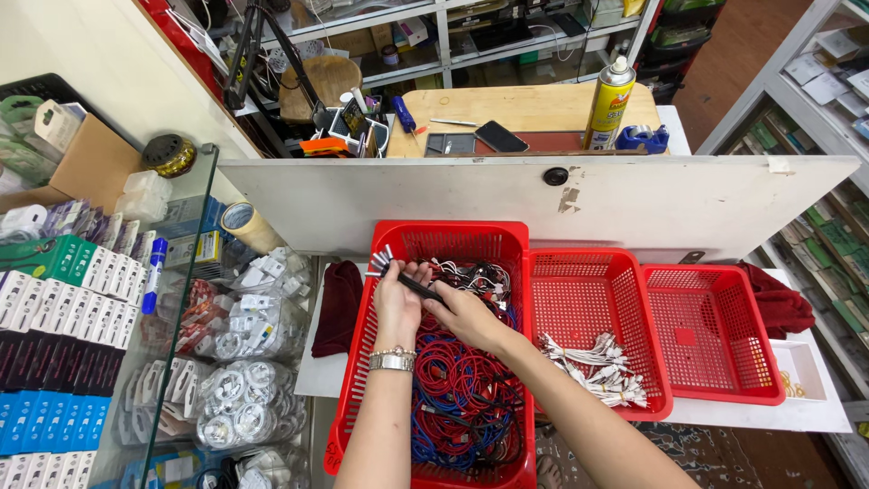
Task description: The person sorts a mixed pile of USB cables by color and type, separating white cables into one basket and black cables into another. The person handles the cables by hand, untangling and grouping them before placing them into designated red baskets.
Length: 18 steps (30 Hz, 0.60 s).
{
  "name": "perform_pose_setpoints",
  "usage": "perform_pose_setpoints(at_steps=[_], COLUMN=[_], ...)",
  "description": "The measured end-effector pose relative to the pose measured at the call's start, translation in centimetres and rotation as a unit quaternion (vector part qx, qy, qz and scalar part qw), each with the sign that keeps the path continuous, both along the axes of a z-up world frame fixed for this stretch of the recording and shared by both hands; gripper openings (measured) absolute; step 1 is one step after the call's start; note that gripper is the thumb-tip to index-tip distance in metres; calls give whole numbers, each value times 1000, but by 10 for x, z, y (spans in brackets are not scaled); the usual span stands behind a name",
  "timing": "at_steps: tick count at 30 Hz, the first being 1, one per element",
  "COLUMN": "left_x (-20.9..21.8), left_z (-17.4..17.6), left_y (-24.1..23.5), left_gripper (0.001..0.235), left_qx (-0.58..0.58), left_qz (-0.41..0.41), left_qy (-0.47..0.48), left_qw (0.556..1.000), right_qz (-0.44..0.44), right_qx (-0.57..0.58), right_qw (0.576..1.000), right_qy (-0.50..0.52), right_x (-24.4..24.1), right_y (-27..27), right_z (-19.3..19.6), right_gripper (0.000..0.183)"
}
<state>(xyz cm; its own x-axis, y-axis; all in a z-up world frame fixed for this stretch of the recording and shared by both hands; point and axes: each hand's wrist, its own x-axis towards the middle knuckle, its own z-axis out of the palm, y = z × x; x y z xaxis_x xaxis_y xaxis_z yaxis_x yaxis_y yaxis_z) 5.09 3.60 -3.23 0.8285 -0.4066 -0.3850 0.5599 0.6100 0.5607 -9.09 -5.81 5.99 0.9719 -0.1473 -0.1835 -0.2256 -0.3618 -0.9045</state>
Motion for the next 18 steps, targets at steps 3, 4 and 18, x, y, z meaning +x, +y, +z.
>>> perform_pose_setpoints(at_steps=[3,4,18], left_x=[25,33,18], left_z=[-25,-31,-21], left_y=[20,28,47], left_gripper=[21,21,26], left_qx=[-102,-112,120], left_qz=[5,5,-142], left_qy=[67,86,32], left_qw=[992,990,982], right_qz=[43,67,-33], right_qx=[72,82,-322], right_qw=[995,991,946], right_qy=[55,83,24], right_x=[-4,-7,105], right_y=[-4,-9,-93], right_z=[1,-4,-229], right_gripper=[31,33,30])
